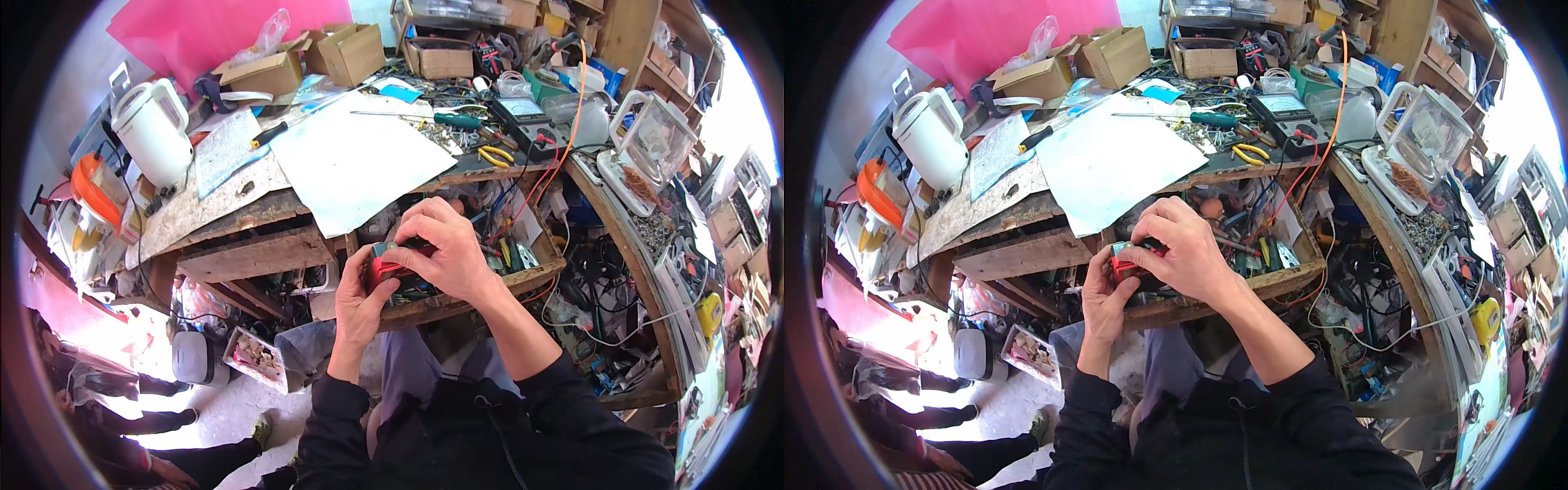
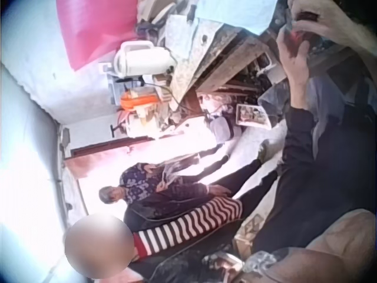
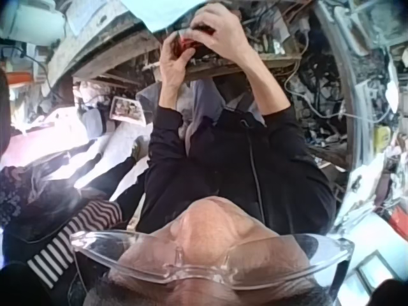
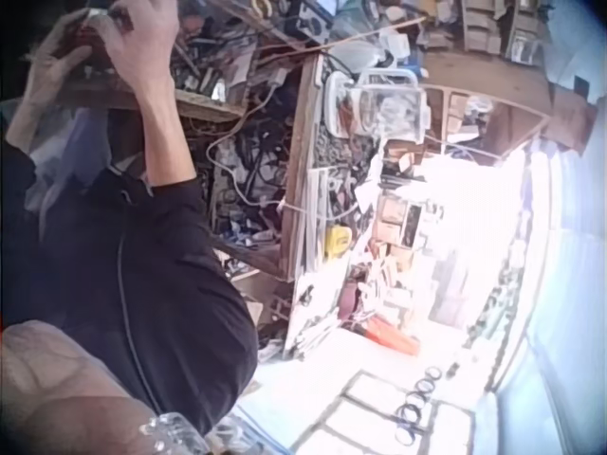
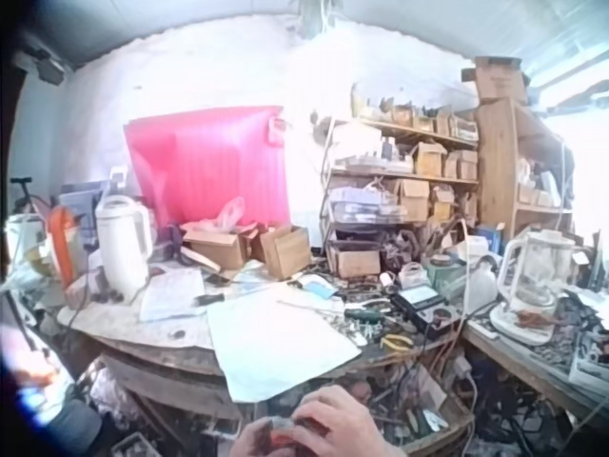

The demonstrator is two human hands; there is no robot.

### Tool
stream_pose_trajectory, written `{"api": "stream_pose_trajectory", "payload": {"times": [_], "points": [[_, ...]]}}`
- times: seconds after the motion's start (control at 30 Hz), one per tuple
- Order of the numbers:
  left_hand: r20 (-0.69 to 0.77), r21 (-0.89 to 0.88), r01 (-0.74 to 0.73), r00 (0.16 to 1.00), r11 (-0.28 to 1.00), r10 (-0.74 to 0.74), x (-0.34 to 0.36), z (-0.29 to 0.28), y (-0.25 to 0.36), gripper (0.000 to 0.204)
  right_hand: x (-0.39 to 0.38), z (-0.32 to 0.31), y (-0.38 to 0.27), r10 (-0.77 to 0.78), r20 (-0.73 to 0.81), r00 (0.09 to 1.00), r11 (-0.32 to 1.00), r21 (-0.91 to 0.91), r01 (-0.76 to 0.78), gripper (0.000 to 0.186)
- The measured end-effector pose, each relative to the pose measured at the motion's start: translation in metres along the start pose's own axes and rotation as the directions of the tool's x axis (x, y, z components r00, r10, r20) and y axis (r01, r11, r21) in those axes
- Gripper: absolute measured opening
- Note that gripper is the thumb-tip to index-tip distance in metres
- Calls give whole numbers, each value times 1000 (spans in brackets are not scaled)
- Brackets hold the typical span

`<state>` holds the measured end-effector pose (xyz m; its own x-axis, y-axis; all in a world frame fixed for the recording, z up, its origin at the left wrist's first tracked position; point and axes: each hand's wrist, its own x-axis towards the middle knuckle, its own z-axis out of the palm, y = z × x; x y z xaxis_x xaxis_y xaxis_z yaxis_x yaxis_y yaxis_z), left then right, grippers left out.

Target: The person disassembles a red digital device, removes the battery pack, and uses a screwdriver to unscrew and separate the internal circuit board from the casing. The person then reassembles the device by placing the circuit board back into the casing and closing it.

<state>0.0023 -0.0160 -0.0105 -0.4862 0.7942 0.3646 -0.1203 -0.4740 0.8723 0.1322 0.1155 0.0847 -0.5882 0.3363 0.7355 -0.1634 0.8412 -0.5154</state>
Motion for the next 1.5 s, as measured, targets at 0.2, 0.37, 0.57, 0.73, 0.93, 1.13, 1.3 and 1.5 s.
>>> {"api": "stream_pose_trajectory", "payload": {"times": [0.2, 0.37, 0.57, 0.73, 0.93, 1.13, 1.3, 1.5], "points": [[11, 7, 9, 1000, 1000, -9, 1, -2, 1, 63, 4, -4, 0, -40, 90, 995, 999, 3, 40, 16], [18, -9, 25, 1000, 1000, -25, 1, -1, 2, 64, 3, -5, 4, -75, 148, 986, 996, 63, 66, 15], [30, -14, 36, 999, 999, -36, 1, -1, 3, 64, 2, -8, 3, -71, 168, 983, 994, 94, 56, 14], [6, -49, 47, 999, 998, -47, 1, -3, 1, 64, -2, -19, 6, 102, 221, 970, 965, 213, -150, 32], [-26, -170, 10, 1000, 985, -15, 0, -10, -1, 58, -25, -27, 17, 301, 470, 830, 785, 372, -496, 75], [-28, -373, -12, 1000, 928, 1, 6, -17, 0, 47, -47, -7, 26, 217, 473, 854, 825, 379, -420, 74], [-16, -462, 4, 1000, 887, -13, 10, -6, 10, 44, -44, -4, 17, 272, 418, 867, 802, 399, -444, 65], [-125, -90, -36, 992, 995, 25, 22, -1, 21, 49, -44, -7, 11, 252, 175, 952, 939, 192, -284, 66]]}}
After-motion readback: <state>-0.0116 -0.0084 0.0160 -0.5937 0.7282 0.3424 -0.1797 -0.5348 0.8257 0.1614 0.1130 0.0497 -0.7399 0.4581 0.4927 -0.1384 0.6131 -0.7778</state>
